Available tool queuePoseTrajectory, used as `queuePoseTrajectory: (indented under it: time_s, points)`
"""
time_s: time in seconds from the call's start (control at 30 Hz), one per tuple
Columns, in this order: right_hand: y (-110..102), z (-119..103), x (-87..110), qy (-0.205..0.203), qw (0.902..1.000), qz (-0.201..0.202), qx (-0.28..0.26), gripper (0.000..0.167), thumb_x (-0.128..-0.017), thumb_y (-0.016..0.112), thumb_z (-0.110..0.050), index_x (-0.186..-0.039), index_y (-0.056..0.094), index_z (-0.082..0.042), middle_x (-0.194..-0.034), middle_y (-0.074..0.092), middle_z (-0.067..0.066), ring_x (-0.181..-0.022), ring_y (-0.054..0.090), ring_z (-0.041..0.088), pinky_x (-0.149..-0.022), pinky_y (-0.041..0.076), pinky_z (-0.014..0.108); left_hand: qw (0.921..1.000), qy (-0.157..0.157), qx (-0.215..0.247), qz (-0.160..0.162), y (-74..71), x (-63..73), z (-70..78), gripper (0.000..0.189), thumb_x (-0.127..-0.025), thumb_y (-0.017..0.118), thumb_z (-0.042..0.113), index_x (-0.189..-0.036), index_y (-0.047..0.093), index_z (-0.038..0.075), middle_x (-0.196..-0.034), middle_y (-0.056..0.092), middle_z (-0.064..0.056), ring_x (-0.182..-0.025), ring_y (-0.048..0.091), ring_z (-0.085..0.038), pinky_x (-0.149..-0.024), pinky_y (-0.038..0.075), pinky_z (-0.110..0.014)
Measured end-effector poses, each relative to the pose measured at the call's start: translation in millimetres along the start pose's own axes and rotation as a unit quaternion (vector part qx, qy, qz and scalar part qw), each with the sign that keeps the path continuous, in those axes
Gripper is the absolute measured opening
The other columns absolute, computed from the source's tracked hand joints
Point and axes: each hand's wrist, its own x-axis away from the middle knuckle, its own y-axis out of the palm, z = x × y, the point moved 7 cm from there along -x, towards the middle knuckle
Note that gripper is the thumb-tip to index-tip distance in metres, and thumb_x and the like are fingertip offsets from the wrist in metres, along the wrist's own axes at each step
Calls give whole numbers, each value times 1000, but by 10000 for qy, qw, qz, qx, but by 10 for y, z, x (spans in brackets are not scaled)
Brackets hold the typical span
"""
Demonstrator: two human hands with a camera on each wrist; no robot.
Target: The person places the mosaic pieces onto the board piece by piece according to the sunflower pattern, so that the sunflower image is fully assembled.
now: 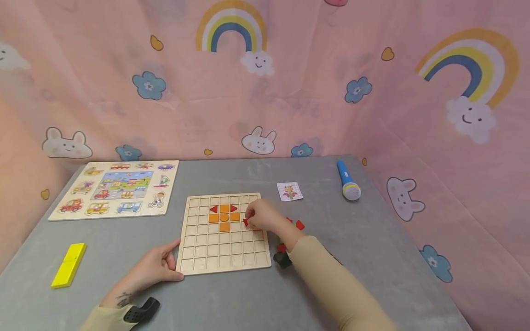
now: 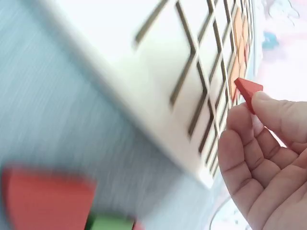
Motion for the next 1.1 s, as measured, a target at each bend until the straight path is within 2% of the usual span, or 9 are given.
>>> queuePoseTrajectory:
  time_s: [0.2, 0.43, 0.63, 0.87, 1.1]
  points:
    - [158, -219, -89, -479, 9985, -167, 183, 10, -82, 63, 0, -75, 67, -6, -71, 61, 0, -64, 48, 13, -58, 39, 23, 10000, -28, -24, 46, 2, -3, -9, 102, -56, 85, 4, -141, 30, -6, -64, 52, -4, -49, 42, -11, -44, 35, -23]
    - [206, -262, -122, -440, 9987, -125, 211, 10, -84, 64, -3, -75, 68, -5, -72, 61, 0, -66, 48, 12, -61, 39, 23, 10000, -40, 28, 24, -1, -4, -7, 103, -56, 85, 4, -141, 30, -6, -64, 52, -4, -50, 42, -11, -44, 35, -23]
    - [217, -265, -113, -388, 9991, -24, 152, 10, -84, 64, -4, -74, 68, -5, -71, 59, 1, -64, 47, 13, -58, 38, 23, 10000, -36, 69, -14, -5, 1, -9, 103, -56, 85, 3, -141, 29, -7, -65, 52, -5, -50, 42, -11, -44, 35, -23]
    - [215, -261, -107, -372, 9988, 23, 317, 9, -84, 65, -8, -76, 69, -8, -75, 63, 1, -67, 49, 13, -62, 41, 24, 9999, -138, 37, 26, 0, -10, -18, 103, -55, 85, 4, -141, 30, -5, -65, 52, -5, -49, 42, -11, -43, 34, -23]
    - [35, -226, -101, -397, 9985, 304, 210, 10, -85, 63, -5, -88, 70, 0, -85, 68, 9, -77, 59, 18, -69, 48, 29, 9999, -99, 97, 15, -2, 4, -21, 103, -55, 86, 5, -141, 30, -6, -65, 52, -5, -50, 42, -11, -44, 35, -23]
